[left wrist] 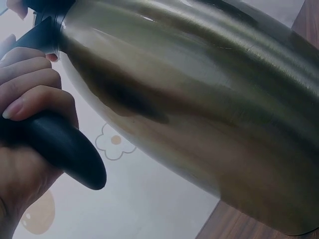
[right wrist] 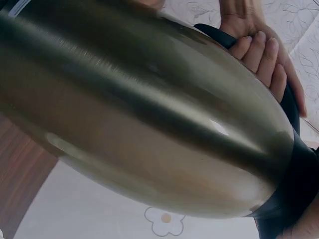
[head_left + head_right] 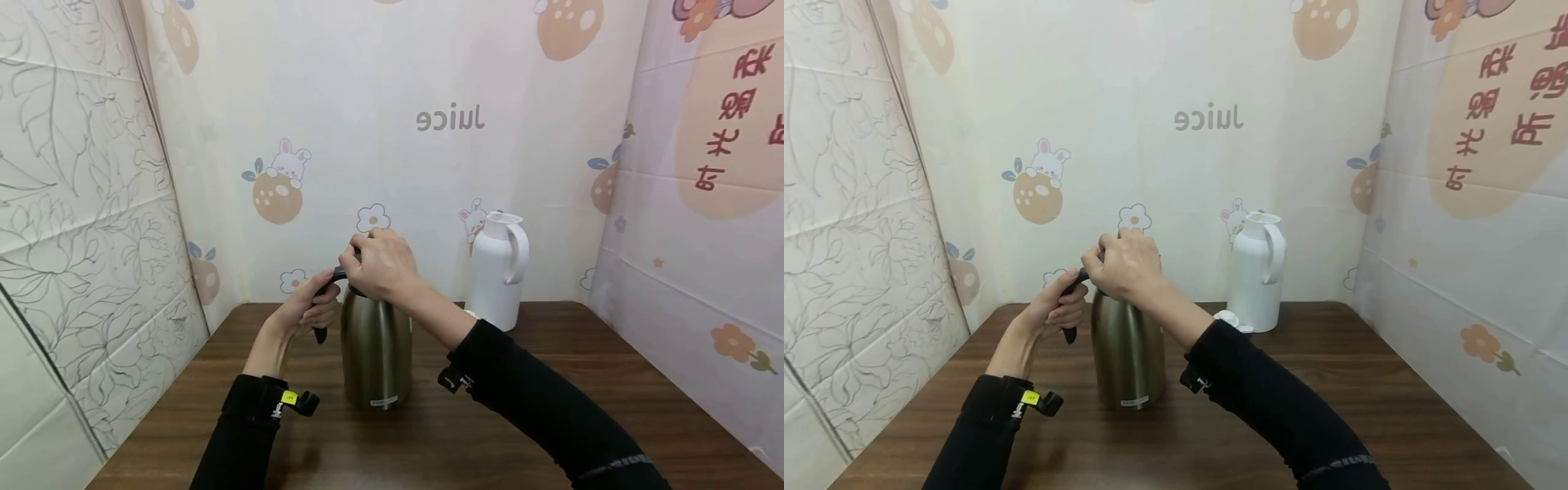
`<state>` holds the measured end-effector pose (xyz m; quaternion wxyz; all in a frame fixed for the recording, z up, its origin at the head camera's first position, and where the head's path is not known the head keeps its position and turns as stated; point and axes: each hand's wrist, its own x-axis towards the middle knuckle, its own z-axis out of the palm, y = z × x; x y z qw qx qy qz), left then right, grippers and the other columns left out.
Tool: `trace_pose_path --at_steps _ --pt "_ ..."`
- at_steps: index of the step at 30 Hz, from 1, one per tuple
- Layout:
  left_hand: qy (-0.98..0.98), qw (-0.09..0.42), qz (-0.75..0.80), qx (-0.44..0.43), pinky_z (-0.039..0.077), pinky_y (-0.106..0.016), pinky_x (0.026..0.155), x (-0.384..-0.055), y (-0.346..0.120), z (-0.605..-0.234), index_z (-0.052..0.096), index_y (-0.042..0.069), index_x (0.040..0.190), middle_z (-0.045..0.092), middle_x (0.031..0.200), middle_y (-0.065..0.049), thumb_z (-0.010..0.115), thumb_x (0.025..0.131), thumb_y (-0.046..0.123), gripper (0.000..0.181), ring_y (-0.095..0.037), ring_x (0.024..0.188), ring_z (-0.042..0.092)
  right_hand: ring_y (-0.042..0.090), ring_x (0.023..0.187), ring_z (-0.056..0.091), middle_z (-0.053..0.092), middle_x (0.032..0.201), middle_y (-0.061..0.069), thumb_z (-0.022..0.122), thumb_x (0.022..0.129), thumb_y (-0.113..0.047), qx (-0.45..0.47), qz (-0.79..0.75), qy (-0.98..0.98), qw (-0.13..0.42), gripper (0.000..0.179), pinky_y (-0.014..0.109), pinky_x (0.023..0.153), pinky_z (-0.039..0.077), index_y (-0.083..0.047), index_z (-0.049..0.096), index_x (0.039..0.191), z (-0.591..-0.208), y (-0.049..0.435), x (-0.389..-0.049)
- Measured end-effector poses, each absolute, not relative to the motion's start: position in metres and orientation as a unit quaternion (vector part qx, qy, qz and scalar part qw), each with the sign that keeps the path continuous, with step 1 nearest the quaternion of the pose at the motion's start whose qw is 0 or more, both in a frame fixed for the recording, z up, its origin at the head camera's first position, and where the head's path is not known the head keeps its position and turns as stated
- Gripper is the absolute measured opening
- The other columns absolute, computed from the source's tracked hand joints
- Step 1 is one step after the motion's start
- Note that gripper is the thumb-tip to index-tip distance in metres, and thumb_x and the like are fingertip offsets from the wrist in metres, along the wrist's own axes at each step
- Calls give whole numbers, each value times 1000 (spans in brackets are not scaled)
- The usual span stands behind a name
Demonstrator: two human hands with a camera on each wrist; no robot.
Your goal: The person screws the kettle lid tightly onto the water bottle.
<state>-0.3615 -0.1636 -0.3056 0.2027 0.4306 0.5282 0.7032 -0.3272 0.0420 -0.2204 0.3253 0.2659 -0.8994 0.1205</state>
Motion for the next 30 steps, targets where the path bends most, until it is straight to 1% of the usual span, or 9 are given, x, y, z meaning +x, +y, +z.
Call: trace_pose_path --at_steps 2,4,8,11,14,17,21,26,30 --pt "525 202 704 434 5 -32 41 -362 -164 -305 37 21 65 39 49 13 33 116 46 58 -6 37 23 21 81 52 57 87 1 42 106 -36 275 128 -902 307 35 34 70 44 -19 71 99 -218 44 -327" --pt "519 202 703 442 6 -31 40 -364 -164 -307 37 21 64 38 49 13 33 116 46 58 -7 36 22 20 87 54 60 93 1 42 108 -42 293 144 -901 285 38 35 75 46 -19 71 104 -215 48 -327" --pt "507 208 698 461 7 -30 38 -369 -164 -310 37 20 65 35 49 11 33 116 46 57 -8 36 21 20 102 60 67 110 1 44 110 -52 350 168 -888 245 46 36 89 49 -17 72 118 -214 59 -329" --pt "496 215 697 471 8 -29 38 -371 -163 -312 36 20 66 33 50 10 34 116 46 56 -9 37 21 22 114 63 69 123 3 44 111 -50 403 173 -871 224 48 39 100 49 -14 70 129 -213 70 -332" --pt "486 218 699 477 9 -28 38 -372 -163 -312 36 19 67 32 51 9 36 116 45 56 -9 37 21 24 125 61 67 134 6 42 113 -46 451 168 -850 213 50 43 108 46 -11 65 138 -212 79 -335" --pt "487 216 699 476 10 -28 39 -372 -161 -313 37 19 67 32 51 10 35 116 46 56 -8 37 22 25 128 59 64 140 8 36 114 -49 487 154 -834 208 56 45 110 44 -9 61 144 -212 89 -339" --pt "494 219 699 469 9 -28 38 -371 -160 -313 37 20 67 33 51 10 35 116 47 56 -6 37 23 25 132 57 61 145 7 26 114 -57 519 144 -820 194 66 46 114 42 -10 57 147 -211 98 -343" --pt "497 220 702 461 8 -28 38 -369 -161 -312 38 21 67 32 51 10 37 115 49 56 -6 36 22 23 141 51 55 153 3 23 112 -61 526 139 -820 180 68 47 117 40 -15 52 154 -209 100 -345" --pt "496 218 701 464 8 -29 38 -369 -163 -311 39 21 67 33 51 10 36 116 48 56 -6 36 23 23 140 51 55 152 3 22 112 -63 524 139 -821 182 70 47 115 41 -16 53 153 -209 98 -345"
